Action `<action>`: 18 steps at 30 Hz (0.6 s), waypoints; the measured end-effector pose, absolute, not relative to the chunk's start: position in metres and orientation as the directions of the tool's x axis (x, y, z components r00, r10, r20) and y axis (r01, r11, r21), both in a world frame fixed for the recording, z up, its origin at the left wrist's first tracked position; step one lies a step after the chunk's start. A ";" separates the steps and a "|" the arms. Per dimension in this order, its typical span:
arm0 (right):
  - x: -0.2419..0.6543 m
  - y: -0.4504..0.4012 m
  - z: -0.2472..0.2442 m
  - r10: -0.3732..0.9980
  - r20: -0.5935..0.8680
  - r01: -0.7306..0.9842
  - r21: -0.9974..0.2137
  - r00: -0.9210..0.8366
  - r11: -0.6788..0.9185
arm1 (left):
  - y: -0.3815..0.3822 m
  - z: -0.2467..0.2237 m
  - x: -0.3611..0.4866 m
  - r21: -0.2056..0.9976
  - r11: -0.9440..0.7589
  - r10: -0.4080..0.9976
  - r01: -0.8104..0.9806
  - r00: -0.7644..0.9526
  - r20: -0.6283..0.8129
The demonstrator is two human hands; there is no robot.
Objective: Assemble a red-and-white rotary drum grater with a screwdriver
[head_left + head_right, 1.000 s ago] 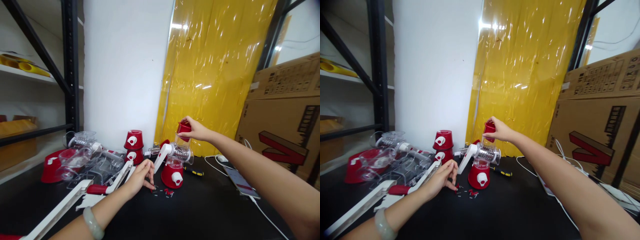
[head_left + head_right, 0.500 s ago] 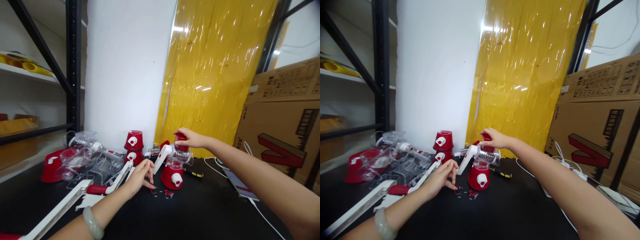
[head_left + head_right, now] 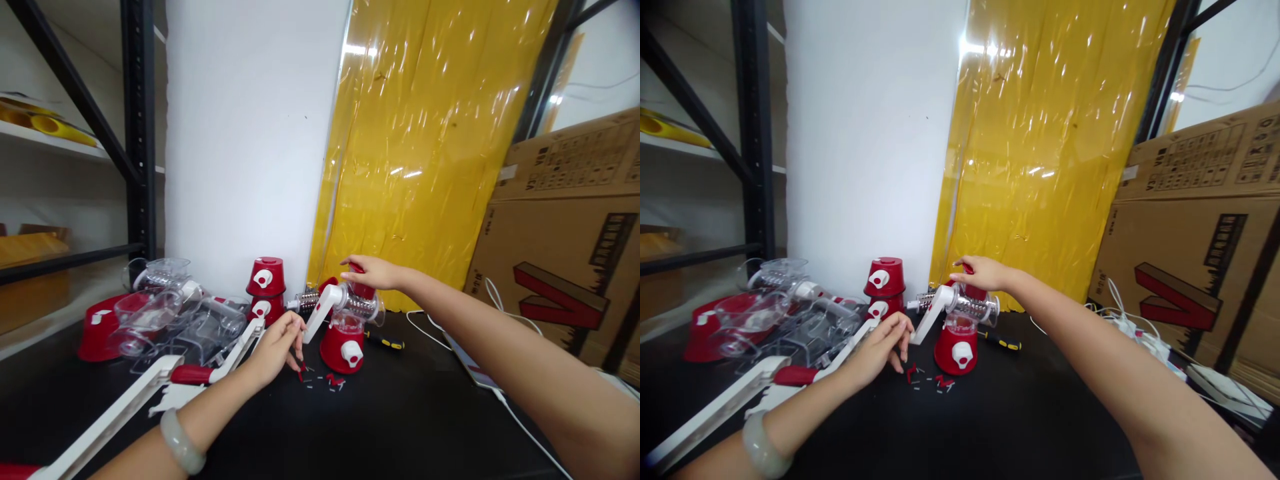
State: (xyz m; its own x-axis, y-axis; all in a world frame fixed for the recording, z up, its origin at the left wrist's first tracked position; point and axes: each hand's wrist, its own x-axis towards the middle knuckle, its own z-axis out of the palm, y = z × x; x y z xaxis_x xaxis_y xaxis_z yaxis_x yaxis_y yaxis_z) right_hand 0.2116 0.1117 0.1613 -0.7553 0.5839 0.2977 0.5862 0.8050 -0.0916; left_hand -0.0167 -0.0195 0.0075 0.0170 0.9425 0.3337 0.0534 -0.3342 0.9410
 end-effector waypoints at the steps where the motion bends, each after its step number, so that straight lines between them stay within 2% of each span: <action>1: 0.211 0.112 0.160 0.599 0.288 0.596 -0.109 -0.747 0.795 | -0.021 0.010 -0.018 0.907 -0.394 0.918 0.148 0.005 0.397; 4: 0.210 0.111 0.159 0.602 0.286 0.598 -0.112 -0.745 0.794 | -0.023 0.016 -0.025 0.715 -0.528 0.804 0.459 -0.002 0.595; 8: 0.209 0.105 0.165 0.622 0.244 0.621 -0.092 -0.744 0.779 | -0.019 0.017 -0.035 0.442 -0.520 0.692 0.730 0.057 0.720; 11: 0.207 0.101 0.167 0.652 0.226 0.652 -0.086 -0.724 0.753 | -0.017 0.015 -0.038 0.257 -0.387 0.772 0.886 0.158 0.616; 13: 0.206 0.100 0.167 0.665 0.227 0.664 -0.092 -0.712 0.742 | -0.020 0.016 -0.034 0.040 -0.286 0.859 0.957 0.238 0.453; 15: 0.205 0.101 0.167 0.670 0.231 0.668 -0.101 -0.705 0.737 | -0.028 0.023 -0.024 -0.166 -0.242 0.913 0.956 0.282 0.296; 18: 0.204 0.105 0.165 0.676 0.238 0.670 -0.118 -0.698 0.733 | -0.046 0.046 0.000 -0.251 -0.257 0.919 0.933 0.316 0.234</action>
State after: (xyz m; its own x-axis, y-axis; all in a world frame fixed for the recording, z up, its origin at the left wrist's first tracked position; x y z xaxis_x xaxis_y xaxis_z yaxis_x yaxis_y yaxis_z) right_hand 0.2043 0.1050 0.1654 -0.6978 0.6755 0.2383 0.6696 0.7333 -0.1178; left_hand 0.0000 -0.0462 0.0463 0.3162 0.9193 0.2343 0.9333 -0.2571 -0.2507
